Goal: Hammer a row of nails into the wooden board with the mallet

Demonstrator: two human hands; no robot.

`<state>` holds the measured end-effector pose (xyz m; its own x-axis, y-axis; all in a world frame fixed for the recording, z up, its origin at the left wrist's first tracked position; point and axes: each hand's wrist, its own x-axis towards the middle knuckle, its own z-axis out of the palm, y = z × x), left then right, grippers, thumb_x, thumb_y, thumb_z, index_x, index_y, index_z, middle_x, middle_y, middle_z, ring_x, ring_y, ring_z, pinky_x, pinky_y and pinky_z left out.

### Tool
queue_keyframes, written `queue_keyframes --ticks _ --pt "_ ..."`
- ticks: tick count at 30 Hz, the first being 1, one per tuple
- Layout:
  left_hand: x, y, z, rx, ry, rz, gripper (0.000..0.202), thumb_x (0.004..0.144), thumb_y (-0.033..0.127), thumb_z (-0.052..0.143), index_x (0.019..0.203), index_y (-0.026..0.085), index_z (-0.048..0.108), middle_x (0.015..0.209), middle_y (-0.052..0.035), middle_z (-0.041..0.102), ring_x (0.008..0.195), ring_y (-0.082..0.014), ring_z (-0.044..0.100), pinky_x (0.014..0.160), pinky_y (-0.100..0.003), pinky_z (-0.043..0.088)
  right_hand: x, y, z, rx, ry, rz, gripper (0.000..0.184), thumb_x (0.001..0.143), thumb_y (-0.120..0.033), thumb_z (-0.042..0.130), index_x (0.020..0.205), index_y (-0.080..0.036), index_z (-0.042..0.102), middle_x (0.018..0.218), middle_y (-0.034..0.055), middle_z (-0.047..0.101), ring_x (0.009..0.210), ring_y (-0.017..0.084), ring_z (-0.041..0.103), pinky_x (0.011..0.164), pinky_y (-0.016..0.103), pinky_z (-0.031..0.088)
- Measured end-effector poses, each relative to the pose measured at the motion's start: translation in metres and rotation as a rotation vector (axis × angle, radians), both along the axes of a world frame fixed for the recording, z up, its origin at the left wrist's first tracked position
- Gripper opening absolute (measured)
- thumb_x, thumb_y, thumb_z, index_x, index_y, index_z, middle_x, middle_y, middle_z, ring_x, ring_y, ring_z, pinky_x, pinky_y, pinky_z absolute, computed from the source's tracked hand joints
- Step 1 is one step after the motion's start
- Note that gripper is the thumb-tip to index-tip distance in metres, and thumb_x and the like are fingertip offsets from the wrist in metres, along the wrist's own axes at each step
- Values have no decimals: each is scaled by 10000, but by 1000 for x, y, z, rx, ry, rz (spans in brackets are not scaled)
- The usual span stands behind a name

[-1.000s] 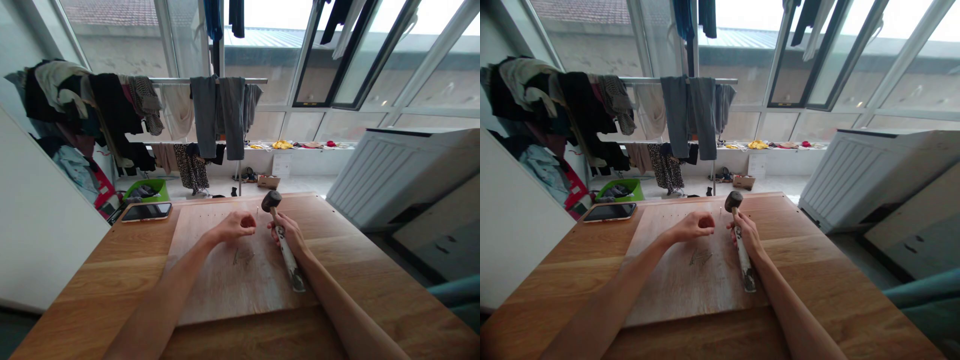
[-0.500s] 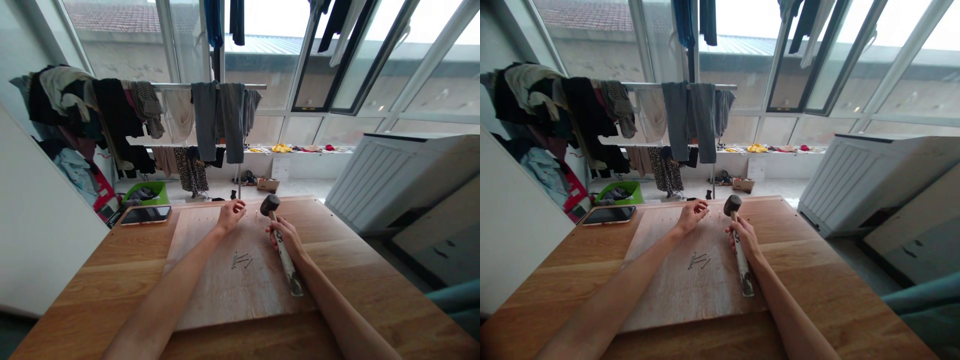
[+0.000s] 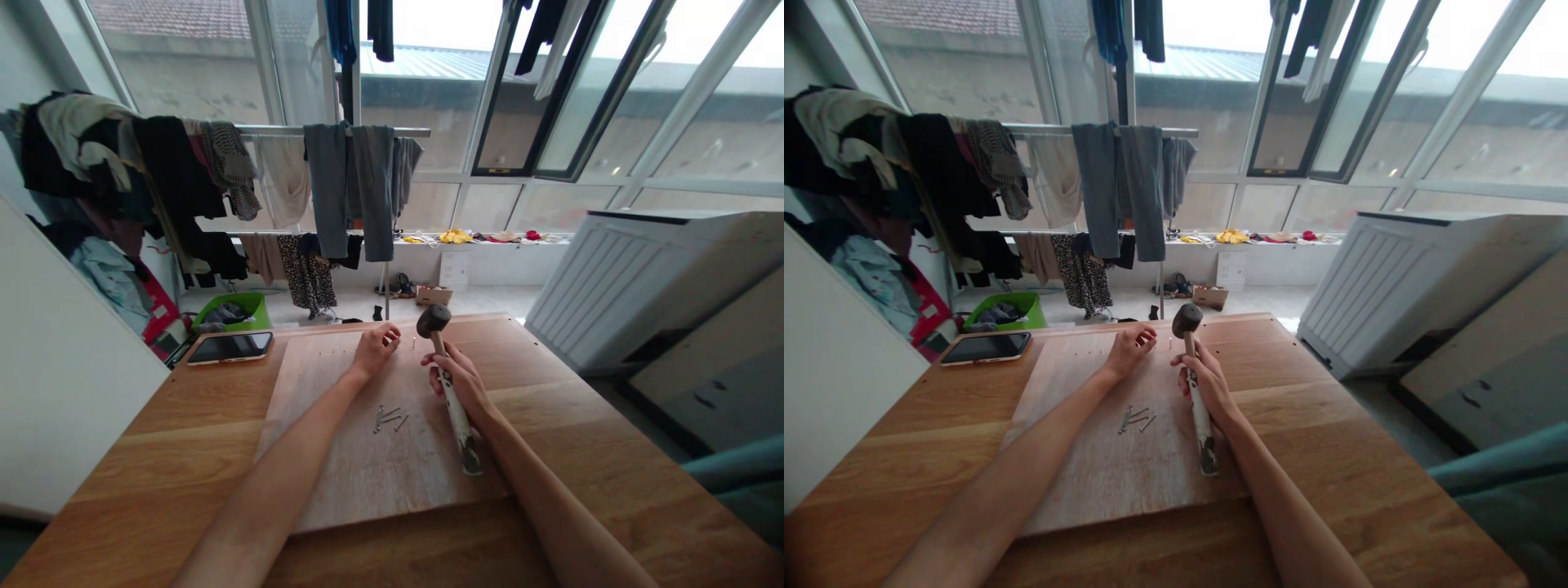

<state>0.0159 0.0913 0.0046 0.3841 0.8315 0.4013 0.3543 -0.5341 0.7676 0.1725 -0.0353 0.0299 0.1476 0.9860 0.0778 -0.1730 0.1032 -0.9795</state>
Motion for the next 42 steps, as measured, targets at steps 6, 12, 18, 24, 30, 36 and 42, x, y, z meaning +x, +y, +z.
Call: queue_keyframes --ticks 6,12,18,24,30,36,42 --pt "1 2 -3 7 -14 -15 64 800 139 641 853 173 651 794 -5 714 626 -105 628 624 -210 494 -15 -6 2 27 22 63 404 845 -444 603 1164 -254 442 1094 22 674 354 30 467 266 165 312" --pt "1 1 -5 24 -22 -25 65 814 157 633 869 178 659 799 -5 712 619 -97 619 627 -210 501 -15 -1 -7 18 44 67 379 840 -464 610 1103 -222 484 958 1 670 331 27 425 252 170 275" --pt "3 2 -9 24 -17 -25 113 802 110 637 876 189 668 798 6 711 640 -97 634 643 -212 503 -17 0 -8 -38 94 124 391 826 -413 616 1153 -232 498 629 -90 535 329 64 415 264 165 289" --pt "3 2 -8 -10 -47 -22 250 774 102 659 1002 205 645 795 15 712 657 -110 645 656 -231 527 -17 1 -9 -25 169 178 352 791 -370 597 1102 -229 514 673 -75 537 341 66 409 269 181 295" --pt "3 3 -10 9 -70 -22 246 764 95 668 986 195 636 784 14 712 612 -101 628 627 -218 517 -17 1 -7 -8 157 198 392 808 -413 599 1144 -241 496 679 -82 521 337 63 402 271 182 270" --pt "3 4 -10 17 -87 -48 268 760 54 649 985 201 644 809 14 734 707 -120 683 647 -209 514 -19 2 -7 -30 82 206 260 797 -444 621 890 -233 502 677 -72 531 332 57 405 273 190 279" --pt "2 6 -11 21 -79 -45 278 753 63 665 994 199 644 804 6 739 697 -129 688 646 -217 519 -19 1 -5 -14 62 209 259 802 -445 623 883 -230 505 662 -76 524 327 57 405 265 196 280"
